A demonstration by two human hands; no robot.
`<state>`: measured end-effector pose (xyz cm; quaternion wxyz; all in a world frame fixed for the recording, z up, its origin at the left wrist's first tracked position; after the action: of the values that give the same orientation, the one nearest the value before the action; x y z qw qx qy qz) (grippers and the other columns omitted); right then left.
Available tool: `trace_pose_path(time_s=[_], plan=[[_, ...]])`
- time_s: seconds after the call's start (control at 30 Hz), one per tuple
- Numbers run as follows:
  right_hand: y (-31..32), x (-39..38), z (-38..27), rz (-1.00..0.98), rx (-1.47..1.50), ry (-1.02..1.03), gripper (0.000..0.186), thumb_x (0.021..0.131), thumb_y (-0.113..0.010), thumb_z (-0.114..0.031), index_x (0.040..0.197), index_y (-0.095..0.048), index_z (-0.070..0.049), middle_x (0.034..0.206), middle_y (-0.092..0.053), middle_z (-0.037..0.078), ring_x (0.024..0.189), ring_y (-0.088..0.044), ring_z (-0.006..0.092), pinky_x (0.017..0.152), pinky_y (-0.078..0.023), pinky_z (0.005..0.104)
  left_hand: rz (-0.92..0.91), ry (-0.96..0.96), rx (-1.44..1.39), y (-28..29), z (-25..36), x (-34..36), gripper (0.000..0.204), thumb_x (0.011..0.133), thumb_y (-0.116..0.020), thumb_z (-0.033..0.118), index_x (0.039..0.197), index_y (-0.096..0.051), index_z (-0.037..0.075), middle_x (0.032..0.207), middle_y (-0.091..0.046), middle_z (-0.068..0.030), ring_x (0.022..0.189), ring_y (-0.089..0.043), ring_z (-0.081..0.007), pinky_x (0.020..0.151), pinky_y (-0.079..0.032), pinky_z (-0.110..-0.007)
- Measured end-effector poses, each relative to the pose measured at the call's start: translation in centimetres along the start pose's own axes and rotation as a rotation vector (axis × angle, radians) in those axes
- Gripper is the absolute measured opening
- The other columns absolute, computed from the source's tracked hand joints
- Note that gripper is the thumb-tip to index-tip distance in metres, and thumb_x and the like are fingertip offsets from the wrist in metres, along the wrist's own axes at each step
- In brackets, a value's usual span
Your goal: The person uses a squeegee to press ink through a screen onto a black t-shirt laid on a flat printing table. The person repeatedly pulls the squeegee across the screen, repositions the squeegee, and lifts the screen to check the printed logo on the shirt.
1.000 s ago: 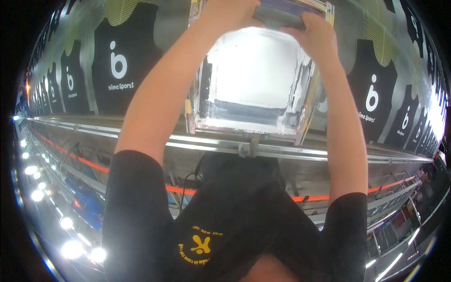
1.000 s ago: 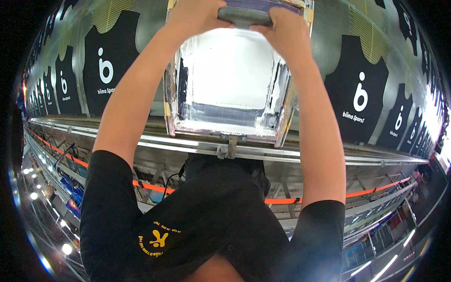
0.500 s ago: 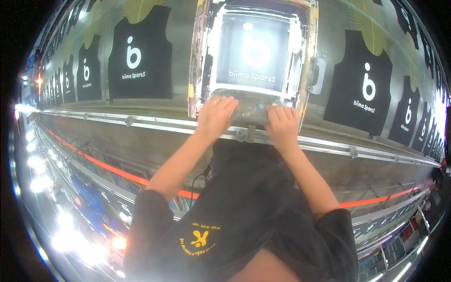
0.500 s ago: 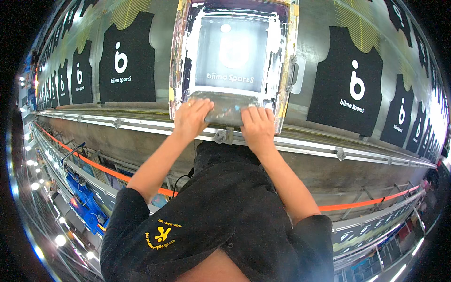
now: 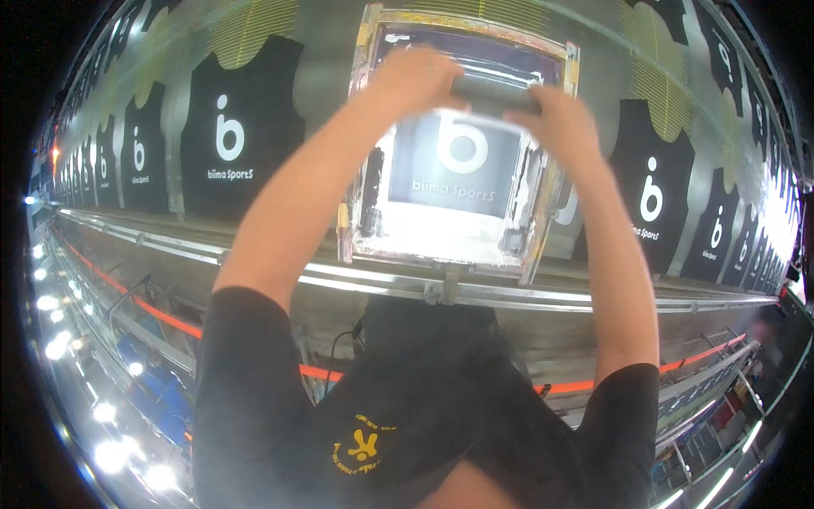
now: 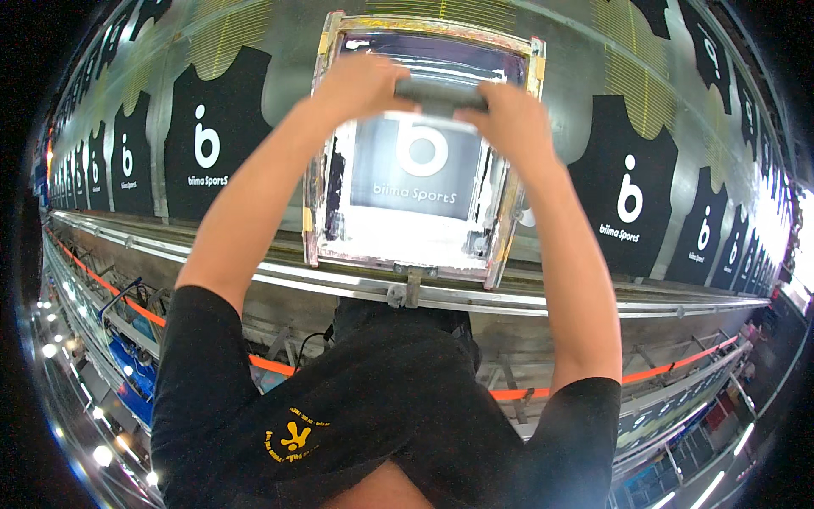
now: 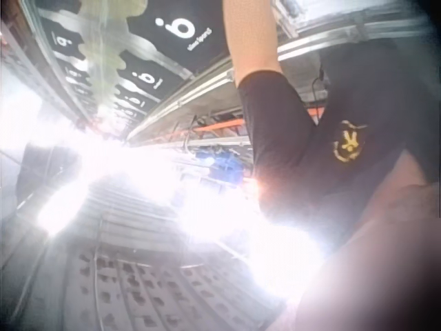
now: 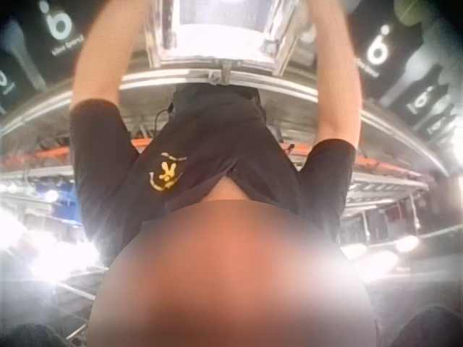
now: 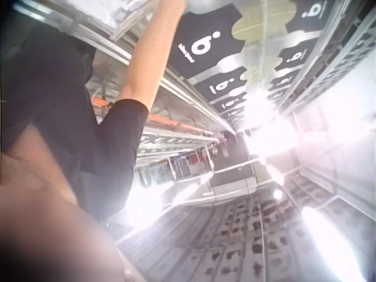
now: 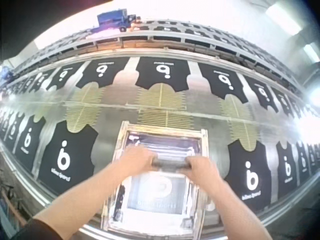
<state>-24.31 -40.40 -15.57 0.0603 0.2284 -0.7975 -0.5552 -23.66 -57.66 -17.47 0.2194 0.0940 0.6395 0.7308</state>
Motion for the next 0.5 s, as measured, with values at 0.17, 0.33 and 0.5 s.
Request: trace_pose_path(time_s=[0.17, 0.33, 0.5], plan=[[1.0, 7.0, 2.2, 0.088, 0.064, -0.069, 0.050, 0.081, -0.085, -0.046, 0.113, -0.078, -0.009, 0.102, -0.077, 0.016, 0.098, -0.073, 0.0358, 0.085, -0.056, 0.0459, 0.145, 0.071, -0.176, 1.7, -4.6, 5.9, 0.046, 0.079, -0.081, 0.051, 0.099, -0.078, 0.010, 0.081, -0.074, -0.0137, 0.080, -0.073, -0.0338, 0.075, -0.057, -0.047], [-2.0, 2.2, 1.4, 0.069, -0.001, -0.051, 0.043, 0.082, -0.085, -0.044, 0.086, -0.070, -0.004, 0.081, -0.070, 0.016, 0.083, -0.069, 0.0389, 0.073, -0.053, 0.0478, 0.195, -0.020, -0.138, 0.6, -0.6, 1.1, 0.046, 0.083, -0.080, 0.054, 0.101, -0.077, 0.012, 0.078, -0.074, -0.0085, 0.075, -0.072, -0.0301, 0.070, -0.056, -0.044], [-4.5, -9.3, -3.0, 0.266, 0.084, 0.204, 0.039, 0.073, -0.090, -0.033, 0.079, -0.062, -0.005, 0.074, -0.062, 0.014, 0.074, -0.063, 0.0370, 0.068, -0.048, 0.0487, 0.025, 0.125, -0.188, -4.2, 4.9, -9.3, 0.029, 0.085, -0.080, 0.044, 0.090, -0.072, 0.017, 0.085, -0.070, -0.0042, 0.087, -0.071, -0.0284, 0.072, -0.056, -0.045]])
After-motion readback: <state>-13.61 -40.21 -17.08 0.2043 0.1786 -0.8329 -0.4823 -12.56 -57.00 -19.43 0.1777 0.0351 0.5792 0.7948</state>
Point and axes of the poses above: each hand's wrist, its own x-axis towards the middle knuckle, its own y-axis out of the back of the hand, z = x × y, the point moved 10 cm from there along x, towards the middle knuckle
